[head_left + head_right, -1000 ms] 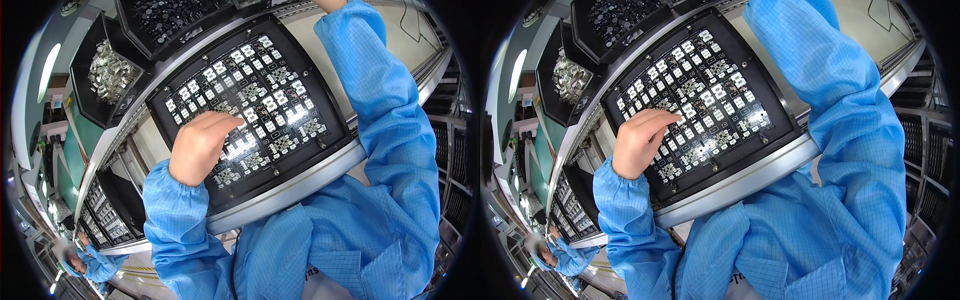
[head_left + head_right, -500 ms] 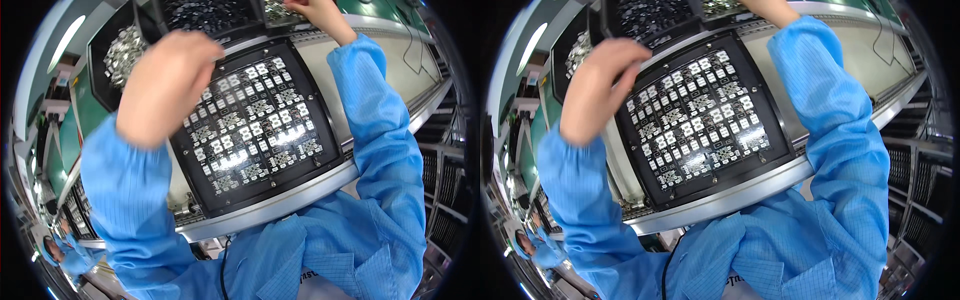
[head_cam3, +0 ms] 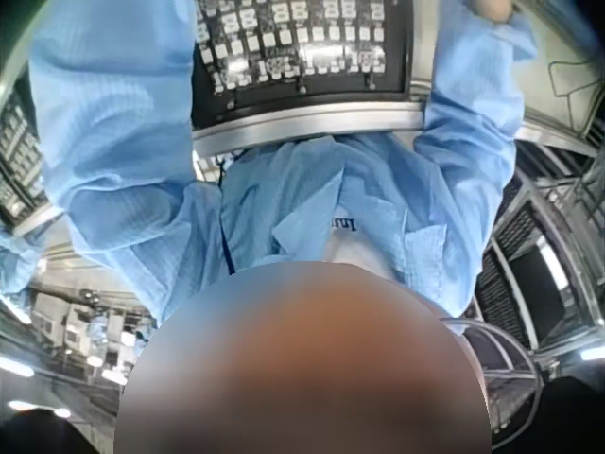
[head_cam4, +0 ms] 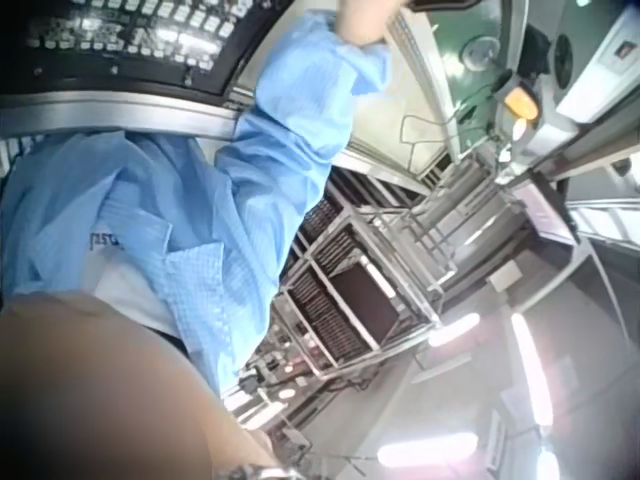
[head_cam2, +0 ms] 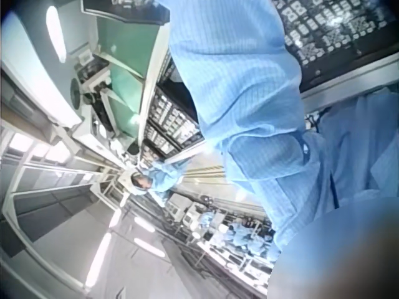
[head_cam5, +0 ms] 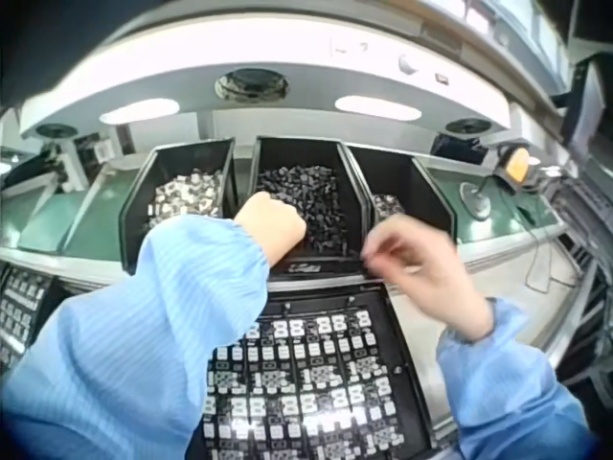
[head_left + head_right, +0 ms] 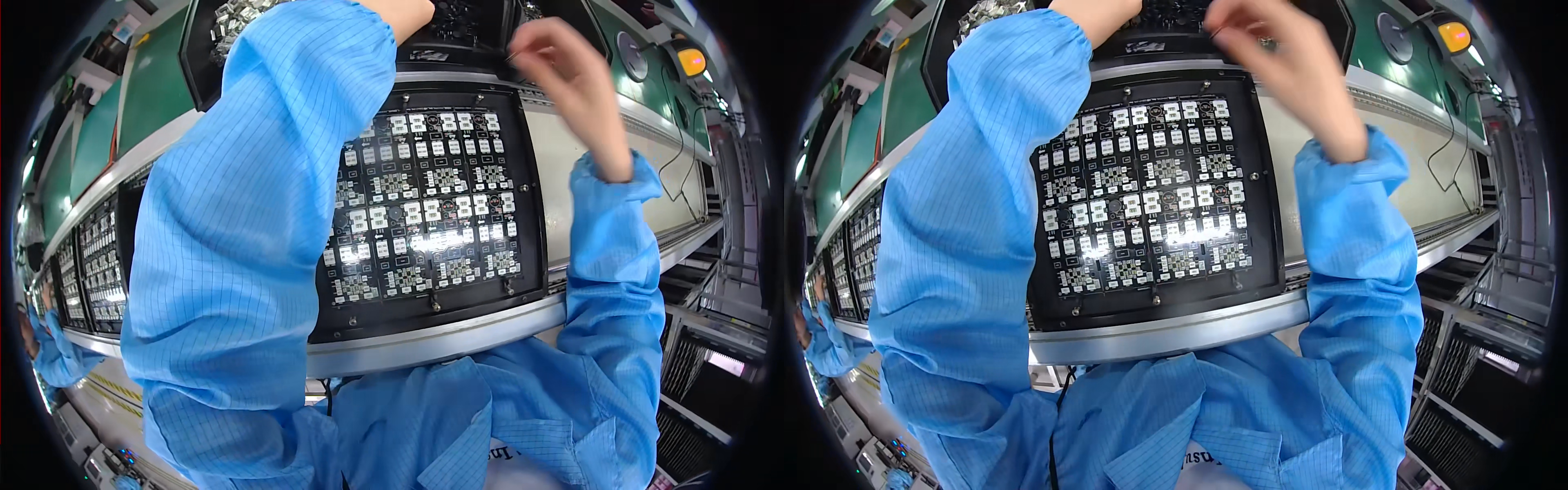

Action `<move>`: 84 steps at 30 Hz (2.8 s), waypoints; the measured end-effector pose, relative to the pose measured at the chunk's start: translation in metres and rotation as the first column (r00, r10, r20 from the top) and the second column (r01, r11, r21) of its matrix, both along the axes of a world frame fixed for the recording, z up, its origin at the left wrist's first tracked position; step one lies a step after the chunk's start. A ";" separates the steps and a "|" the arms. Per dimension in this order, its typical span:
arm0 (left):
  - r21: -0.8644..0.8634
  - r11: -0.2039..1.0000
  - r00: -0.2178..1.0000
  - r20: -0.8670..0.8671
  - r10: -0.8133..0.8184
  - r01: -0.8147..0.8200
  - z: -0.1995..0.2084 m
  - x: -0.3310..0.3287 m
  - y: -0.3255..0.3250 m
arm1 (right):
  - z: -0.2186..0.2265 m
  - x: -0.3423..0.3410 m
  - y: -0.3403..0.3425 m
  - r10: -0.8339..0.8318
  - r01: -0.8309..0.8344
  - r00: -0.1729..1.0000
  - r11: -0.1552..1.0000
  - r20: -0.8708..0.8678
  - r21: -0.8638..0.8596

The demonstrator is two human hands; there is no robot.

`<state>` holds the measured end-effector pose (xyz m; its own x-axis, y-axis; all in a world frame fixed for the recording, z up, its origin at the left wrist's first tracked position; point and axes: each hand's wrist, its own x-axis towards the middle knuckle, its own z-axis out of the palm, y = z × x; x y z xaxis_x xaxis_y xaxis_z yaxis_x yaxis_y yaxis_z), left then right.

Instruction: Manually placing small electronic components into specified slots on a PCB panel on a manufacturing assembly line.

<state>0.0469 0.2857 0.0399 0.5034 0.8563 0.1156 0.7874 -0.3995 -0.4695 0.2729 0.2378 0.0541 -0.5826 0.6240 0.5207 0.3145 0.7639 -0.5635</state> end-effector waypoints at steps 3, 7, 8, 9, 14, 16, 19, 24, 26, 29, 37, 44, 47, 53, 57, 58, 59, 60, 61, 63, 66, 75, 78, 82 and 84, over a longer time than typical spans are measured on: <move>-0.011 1.000 0.998 0.055 0.001 -0.001 0.008 0.002 -0.010 | -0.038 -0.027 -0.009 0.155 -0.128 0.983 0.962 0.096 -0.241; -0.008 1.000 0.994 0.108 -0.012 0.013 0.006 0.002 -0.007 | -0.069 -0.041 -0.013 0.211 -0.147 0.967 0.919 0.143 -0.365; 0.018 0.998 0.977 0.206 -0.055 0.052 0.007 0.003 -0.008 | -0.069 -0.042 -0.016 0.177 -0.107 0.970 0.925 0.164 -0.364; 0.049 0.995 0.949 0.299 -0.099 0.088 0.008 0.002 -0.009 | -0.069 -0.043 -0.017 0.144 -0.068 0.972 0.929 0.185 -0.363; 0.224 0.954 0.827 0.484 -0.286 0.199 0.016 0.005 -0.015 | -0.074 -0.041 -0.019 0.103 -0.048 0.985 0.937 0.142 -0.347; 0.296 0.893 0.594 0.669 -0.447 0.338 0.034 0.002 -0.039 | -0.072 -0.042 -0.018 0.100 -0.052 0.987 0.940 0.129 -0.338; 0.121 0.950 0.663 0.692 -0.287 0.286 0.011 -0.001 -0.029 | -0.071 -0.044 -0.017 0.146 -0.100 0.979 0.952 0.139 -0.291; -0.224 0.876 0.327 0.942 0.081 0.428 0.000 0.000 -0.081 | -0.030 -0.016 -0.003 0.086 -0.036 0.988 0.935 0.126 -0.354; -0.230 0.858 0.320 0.944 0.082 0.459 -0.008 -0.002 -0.092 | -0.010 -0.001 0.010 -0.052 0.061 0.998 0.973 0.047 -0.225; -0.325 0.838 0.362 0.917 0.167 0.437 -0.021 -0.001 -0.090 | -0.002 0.027 0.037 -0.249 0.190 0.937 0.952 -0.246 -0.241; -0.344 0.883 0.635 0.769 0.070 0.318 -0.042 -0.006 -0.074 | -0.038 0.070 0.083 -0.412 0.434 0.896 0.892 0.164 -0.129; -0.294 0.885 0.683 0.730 -0.036 0.361 -0.039 -0.005 -0.075 | -0.047 0.080 0.092 -0.318 0.356 0.902 0.930 0.290 -0.089; -0.266 0.883 0.689 0.720 -0.086 0.388 -0.037 -0.003 -0.073 | -0.047 0.084 0.093 -0.320 0.364 0.902 0.925 0.289 -0.112; -0.303 0.876 0.748 0.657 -0.093 0.375 -0.031 -0.002 -0.075 | -0.037 0.079 0.084 -0.321 0.422 0.850 0.889 0.417 -0.176; -0.346 0.871 0.803 0.590 -0.086 0.348 -0.027 -0.002 -0.076 | -0.045 0.082 0.088 -0.302 0.374 0.866 0.921 0.398 -0.114; -0.353 0.875 0.816 0.574 -0.076 0.330 -0.026 -0.004 -0.076 | -0.045 0.081 0.087 -0.301 0.372 0.867 0.921 0.397 -0.114; -0.361 0.879 0.828 0.557 -0.067 0.313 -0.025 -0.005 -0.077 | -0.045 0.081 0.087 -0.302 0.367 0.873 0.924 0.382 -0.107; -0.361 0.879 0.829 0.556 -0.066 0.312 -0.026 -0.006 -0.077 | -0.045 0.080 0.086 -0.303 0.362 0.879 0.927 0.367 -0.101; -0.367 0.876 0.826 0.560 -0.060 0.313 -0.026 -0.007 -0.077 | -0.044 0.079 0.086 -0.303 0.361 0.880 0.927 0.365 -0.100; -0.373 0.874 0.824 0.564 -0.054 0.312 -0.026 -0.007 -0.078 | -0.042 0.078 0.085 -0.298 0.373 0.863 0.920 0.408 -0.117; -0.391 0.869 0.842 0.538 -0.053 0.304 -0.024 -0.006 -0.076 | -0.042 0.078 0.085 -0.299 0.375 0.869 0.918 0.394 -0.131; -0.301 0.872 0.816 0.551 -0.172 0.387 -0.027 -0.007 -0.076 | -0.037 0.076 0.083 -0.295 0.365 0.888 0.919 0.352 -0.150; -0.293 0.870 0.830 0.519 -0.204 0.397 -0.028 -0.008 -0.076 | -0.033 0.078 0.084 -0.252 0.320 0.915 0.929 0.316 -0.188; -0.298 0.878 0.842 0.505 -0.188 0.375 -0.029 -0.010 -0.081 | -0.020 0.077 0.074 -0.240 0.327 0.895 0.926 0.375 -0.188; -0.296 0.893 0.819 0.560 -0.125 0.338 -0.031 -0.011 -0.086 | -0.014 0.076 0.069 -0.249 0.342 0.888 0.919 0.387 -0.194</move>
<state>0.0355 0.1996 0.0086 0.6483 0.7522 0.1178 0.7275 -0.6577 0.1956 0.3489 0.3072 0.0404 -0.4639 0.8773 0.1229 0.7137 0.4523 -0.5348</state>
